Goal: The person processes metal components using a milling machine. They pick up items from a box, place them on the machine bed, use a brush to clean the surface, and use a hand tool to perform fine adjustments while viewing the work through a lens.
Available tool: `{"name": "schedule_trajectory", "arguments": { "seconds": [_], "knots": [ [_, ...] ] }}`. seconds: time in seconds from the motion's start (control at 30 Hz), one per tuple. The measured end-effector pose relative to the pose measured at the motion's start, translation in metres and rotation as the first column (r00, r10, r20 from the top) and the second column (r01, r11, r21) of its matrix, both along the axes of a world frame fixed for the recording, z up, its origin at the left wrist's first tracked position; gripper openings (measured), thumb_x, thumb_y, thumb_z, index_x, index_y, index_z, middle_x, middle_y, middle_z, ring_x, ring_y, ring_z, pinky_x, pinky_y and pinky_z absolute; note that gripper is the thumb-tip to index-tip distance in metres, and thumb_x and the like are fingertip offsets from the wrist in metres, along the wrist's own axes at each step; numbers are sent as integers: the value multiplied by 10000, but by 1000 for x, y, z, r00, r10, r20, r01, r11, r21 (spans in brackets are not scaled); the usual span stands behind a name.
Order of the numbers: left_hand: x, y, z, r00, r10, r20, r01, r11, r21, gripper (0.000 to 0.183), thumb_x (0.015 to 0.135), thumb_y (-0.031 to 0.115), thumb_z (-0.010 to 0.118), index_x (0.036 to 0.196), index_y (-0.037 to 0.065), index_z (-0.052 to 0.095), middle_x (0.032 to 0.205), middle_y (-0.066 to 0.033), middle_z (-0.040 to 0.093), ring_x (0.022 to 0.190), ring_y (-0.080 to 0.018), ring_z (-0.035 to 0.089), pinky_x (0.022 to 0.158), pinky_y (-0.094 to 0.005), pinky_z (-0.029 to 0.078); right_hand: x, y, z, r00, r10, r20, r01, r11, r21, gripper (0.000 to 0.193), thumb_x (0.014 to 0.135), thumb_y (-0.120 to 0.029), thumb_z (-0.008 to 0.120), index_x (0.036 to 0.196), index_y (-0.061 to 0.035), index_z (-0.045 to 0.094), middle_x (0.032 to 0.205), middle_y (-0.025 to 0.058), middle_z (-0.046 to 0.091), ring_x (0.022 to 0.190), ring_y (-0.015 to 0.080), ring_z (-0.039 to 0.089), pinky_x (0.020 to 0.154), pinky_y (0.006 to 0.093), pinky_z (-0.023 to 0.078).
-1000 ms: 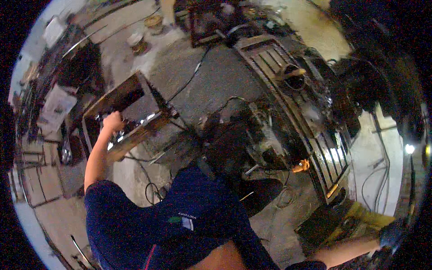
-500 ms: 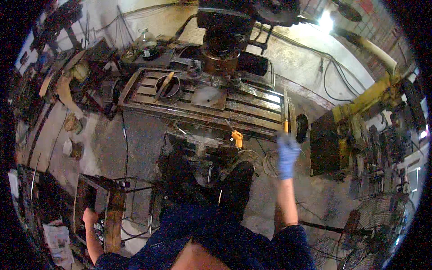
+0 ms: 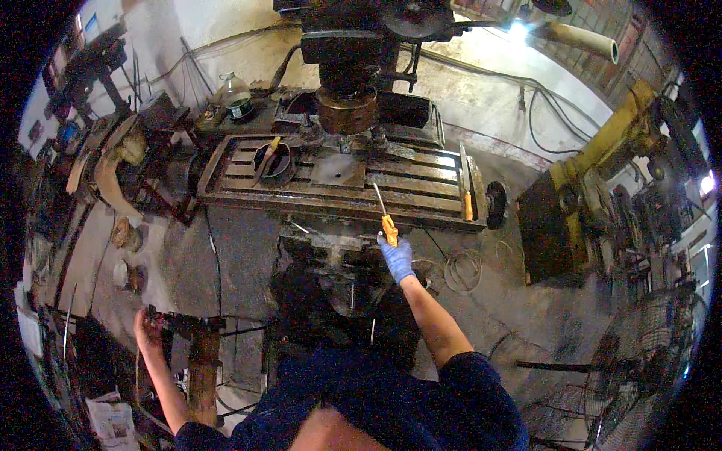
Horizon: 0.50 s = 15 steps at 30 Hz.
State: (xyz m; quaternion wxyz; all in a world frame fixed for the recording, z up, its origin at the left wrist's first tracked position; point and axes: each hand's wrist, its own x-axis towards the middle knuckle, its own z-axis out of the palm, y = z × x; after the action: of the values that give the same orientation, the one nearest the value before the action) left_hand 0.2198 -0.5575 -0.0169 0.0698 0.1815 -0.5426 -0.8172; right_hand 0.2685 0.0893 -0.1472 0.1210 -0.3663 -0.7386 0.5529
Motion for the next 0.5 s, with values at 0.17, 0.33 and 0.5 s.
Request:
{"name": "schedule_trajectory", "arguments": {
  "seconds": [0.17,0.33,0.5],
  "knots": [
    [-17,39,6,985,-163,-58,158,984,-84,92,818,136,561,821,62,507,714,-37,538,609,-165,532,628,-351,480,30,-3,115,833,-68,-549,180,972,154,493,722,-245,718,1105,-17,508,930,33,556,794,117,507,723,268,445],
    [-37,50,0,967,-236,-99,231,971,-61,121,817,141,564,844,38,507,730,-53,541,618,-189,556,551,-306,465,42,-2,216,963,263,55,-236,729,643,525,725,-419,643,999,18,545,958,219,580,866,334,576,745,382,456],
    [-37,80,14,983,-180,-42,177,983,-57,115,818,119,563,854,27,505,735,-68,545,577,-189,554,534,-264,474,-25,-35,231,680,194,707,-690,496,527,605,743,-595,476,836,-24,652,852,190,634,819,315,616,733,398,476]
  ]
}}
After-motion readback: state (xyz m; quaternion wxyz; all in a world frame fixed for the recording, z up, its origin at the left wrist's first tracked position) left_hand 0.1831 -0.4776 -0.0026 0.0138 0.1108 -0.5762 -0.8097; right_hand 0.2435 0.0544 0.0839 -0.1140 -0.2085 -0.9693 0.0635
